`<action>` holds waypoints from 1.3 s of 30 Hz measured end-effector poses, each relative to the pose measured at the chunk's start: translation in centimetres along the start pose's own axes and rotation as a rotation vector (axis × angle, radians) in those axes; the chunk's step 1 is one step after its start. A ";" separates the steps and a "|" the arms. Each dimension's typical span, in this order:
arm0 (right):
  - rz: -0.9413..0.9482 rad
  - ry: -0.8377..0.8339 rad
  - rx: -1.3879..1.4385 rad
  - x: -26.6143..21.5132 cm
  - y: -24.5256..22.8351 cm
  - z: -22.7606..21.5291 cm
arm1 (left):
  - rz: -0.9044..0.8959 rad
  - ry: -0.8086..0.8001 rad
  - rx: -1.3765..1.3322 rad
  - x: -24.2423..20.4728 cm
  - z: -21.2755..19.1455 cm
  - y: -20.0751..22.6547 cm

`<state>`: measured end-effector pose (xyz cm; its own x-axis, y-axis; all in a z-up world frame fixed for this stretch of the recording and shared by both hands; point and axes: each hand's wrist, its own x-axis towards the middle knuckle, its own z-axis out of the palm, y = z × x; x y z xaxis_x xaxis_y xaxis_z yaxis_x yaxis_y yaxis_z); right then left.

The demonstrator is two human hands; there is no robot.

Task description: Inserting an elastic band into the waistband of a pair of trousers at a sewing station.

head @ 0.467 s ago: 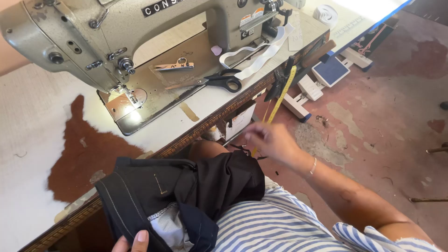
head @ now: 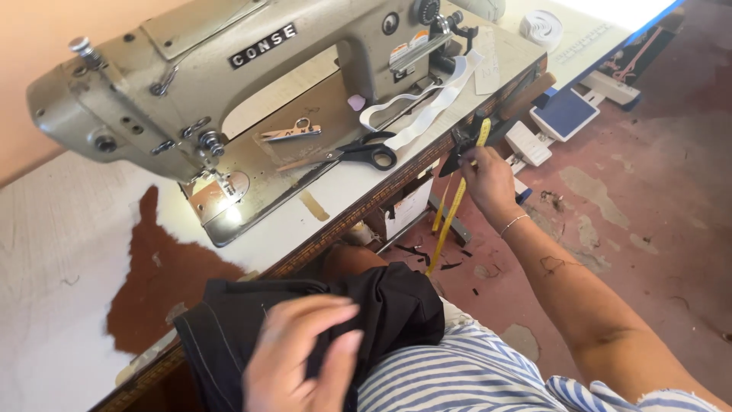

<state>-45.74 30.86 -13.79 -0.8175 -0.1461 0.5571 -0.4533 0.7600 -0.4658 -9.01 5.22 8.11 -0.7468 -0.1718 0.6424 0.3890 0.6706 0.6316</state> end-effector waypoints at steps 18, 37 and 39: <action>0.223 0.033 0.830 -0.4 1.2 0.1 | -0.433 -0.473 -0.105 12.2 27.6 -5.7; 0.461 0.145 0.729 -1.6 -3.7 -3.3 | -0.503 0.155 0.150 10.6 38.5 -11.7; 0.458 0.129 0.682 -1.7 -3.9 -3.8 | -0.490 0.146 0.110 10.1 38.7 -12.0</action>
<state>-41.28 30.56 -10.33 -0.9452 0.1895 0.2658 -0.2350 0.1698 -0.9570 -42.09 23.41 -9.82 -0.7409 -0.5782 0.3417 -0.0518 0.5564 0.8293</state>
